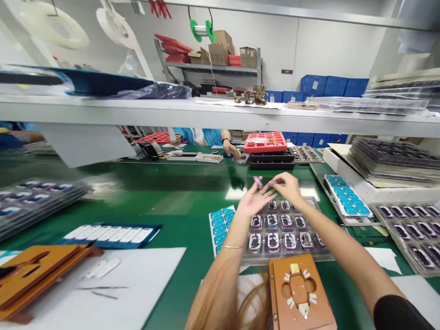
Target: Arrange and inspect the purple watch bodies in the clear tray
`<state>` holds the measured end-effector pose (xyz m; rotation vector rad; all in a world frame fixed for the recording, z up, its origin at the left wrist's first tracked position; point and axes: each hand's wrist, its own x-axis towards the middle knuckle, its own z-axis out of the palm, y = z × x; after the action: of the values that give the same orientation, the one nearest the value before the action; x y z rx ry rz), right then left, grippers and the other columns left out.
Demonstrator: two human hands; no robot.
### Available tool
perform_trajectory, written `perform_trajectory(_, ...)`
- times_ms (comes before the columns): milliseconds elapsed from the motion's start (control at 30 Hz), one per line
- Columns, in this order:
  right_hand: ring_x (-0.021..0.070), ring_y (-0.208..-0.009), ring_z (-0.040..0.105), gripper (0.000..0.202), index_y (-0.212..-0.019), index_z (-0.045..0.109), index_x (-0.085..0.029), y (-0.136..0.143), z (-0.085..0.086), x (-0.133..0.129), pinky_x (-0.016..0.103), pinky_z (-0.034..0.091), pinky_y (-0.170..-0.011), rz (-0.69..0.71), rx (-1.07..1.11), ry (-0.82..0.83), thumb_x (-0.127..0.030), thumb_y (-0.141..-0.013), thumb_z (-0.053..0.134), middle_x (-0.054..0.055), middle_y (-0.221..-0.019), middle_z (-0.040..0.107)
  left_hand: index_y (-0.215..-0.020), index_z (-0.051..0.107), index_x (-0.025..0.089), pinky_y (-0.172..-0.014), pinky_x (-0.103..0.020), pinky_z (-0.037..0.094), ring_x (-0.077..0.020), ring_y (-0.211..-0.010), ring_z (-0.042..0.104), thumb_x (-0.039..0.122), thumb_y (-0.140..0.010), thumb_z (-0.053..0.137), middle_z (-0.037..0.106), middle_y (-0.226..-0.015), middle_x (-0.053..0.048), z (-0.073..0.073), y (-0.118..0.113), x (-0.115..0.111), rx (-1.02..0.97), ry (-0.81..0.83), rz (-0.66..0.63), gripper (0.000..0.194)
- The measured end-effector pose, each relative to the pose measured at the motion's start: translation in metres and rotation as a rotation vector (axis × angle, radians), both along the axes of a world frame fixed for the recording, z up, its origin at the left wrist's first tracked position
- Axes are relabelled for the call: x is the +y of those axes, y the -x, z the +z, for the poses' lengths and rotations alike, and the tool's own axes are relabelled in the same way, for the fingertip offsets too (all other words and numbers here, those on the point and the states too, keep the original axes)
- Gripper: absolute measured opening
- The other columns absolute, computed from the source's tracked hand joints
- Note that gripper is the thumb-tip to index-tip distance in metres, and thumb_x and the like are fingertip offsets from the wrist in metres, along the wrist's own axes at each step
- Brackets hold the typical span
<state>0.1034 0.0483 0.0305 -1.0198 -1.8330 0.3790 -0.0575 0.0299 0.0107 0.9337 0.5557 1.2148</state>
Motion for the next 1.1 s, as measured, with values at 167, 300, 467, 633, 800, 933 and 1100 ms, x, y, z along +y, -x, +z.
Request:
perform_trajectory(167,0.0216,-0.103,0.063,0.031,-0.094,0.072,-0.023,0.05,-0.009,0.006,0.035,0.049,-0.093,0.176,-0.175,-0.041,-0.005,-0.069,0.069,0.004,-0.106,0.067,-0.089,0.063,0.023,-0.09,-0.037,0.052,-0.0161,-0.093,0.064,0.032,-0.101,0.04,0.065,-0.099,-0.005,0.001,0.051,0.01,-0.028,0.072,0.273,0.028)
perform_trajectory(300,0.0255,-0.11,0.059,0.025,-0.097,0.07,-0.024,-0.036,-0.028,-0.017,0.043,0.043,-0.1,0.065,-0.24,0.024,-0.014,-0.073,0.069,0.006,-0.112,0.066,-0.09,0.063,0.021,-0.087,-0.036,0.052,-0.0171,-0.092,0.061,0.034,-0.095,0.052,0.064,-0.097,-0.005,-0.001,0.044,0.004,0.142,0.056,0.309,0.017)
perform_trajectory(467,0.0246,-0.086,0.063,0.006,-0.081,0.065,-0.019,-0.162,-0.057,-0.065,0.039,0.049,-0.081,-0.318,-0.282,0.226,-0.023,-0.08,0.061,0.008,-0.086,0.066,-0.09,0.068,0.019,-0.103,-0.038,0.043,-0.0212,-0.104,0.056,0.029,-0.086,0.063,0.065,-0.099,-0.006,-0.007,-0.056,-0.013,0.633,-0.167,0.12,0.011)
perform_trajectory(633,0.0211,-0.077,0.065,0.013,-0.077,0.06,-0.019,-0.175,-0.089,-0.089,0.031,0.049,-0.069,-0.417,-0.281,0.363,-0.03,-0.083,0.059,0.005,-0.079,0.066,-0.09,0.072,0.016,-0.112,-0.046,0.031,-0.0294,-0.122,0.045,0.02,-0.085,0.058,0.06,-0.115,-0.012,-0.009,-0.14,-0.035,1.171,-0.378,0.022,0.015)
perform_trajectory(800,0.0204,-0.081,0.065,0.011,-0.084,0.058,-0.019,-0.16,-0.101,-0.093,0.03,0.048,-0.072,-0.436,-0.25,0.389,-0.031,-0.085,0.057,0.004,-0.083,0.067,-0.105,0.071,0.011,-0.102,-0.058,0.037,-0.041,-0.129,0.035,0.032,-0.092,0.046,0.045,-0.137,-0.021,-0.011,-0.165,-0.047,1.555,-0.437,0.087,0.035)
perform_trajectory(933,0.0198,-0.075,0.064,0.011,-0.086,0.058,-0.02,-0.161,-0.103,-0.094,0.029,0.046,-0.067,-0.439,-0.232,0.397,-0.031,-0.085,0.056,0.002,-0.078,0.065,-0.104,0.073,0.012,-0.102,-0.055,0.038,-0.0382,-0.129,0.036,0.034,-0.093,0.043,0.044,-0.139,-0.019,-0.013,-0.168,-0.051,1.676,-0.499,0.113,0.038)
perform_trajectory(1100,0.0196,-0.071,0.062,0.01,-0.087,0.059,-0.02,-0.16,-0.106,-0.094,0.028,0.044,-0.063,-0.44,-0.209,0.376,-0.029,-0.085,0.056,0.001,-0.072,0.063,-0.103,0.074,0.013,-0.1,-0.048,0.042,-0.035,-0.127,0.038,0.036,-0.095,0.04,0.042,-0.14,-0.017,-0.014,-0.163,-0.049,1.714,-0.524,0.122,0.042)
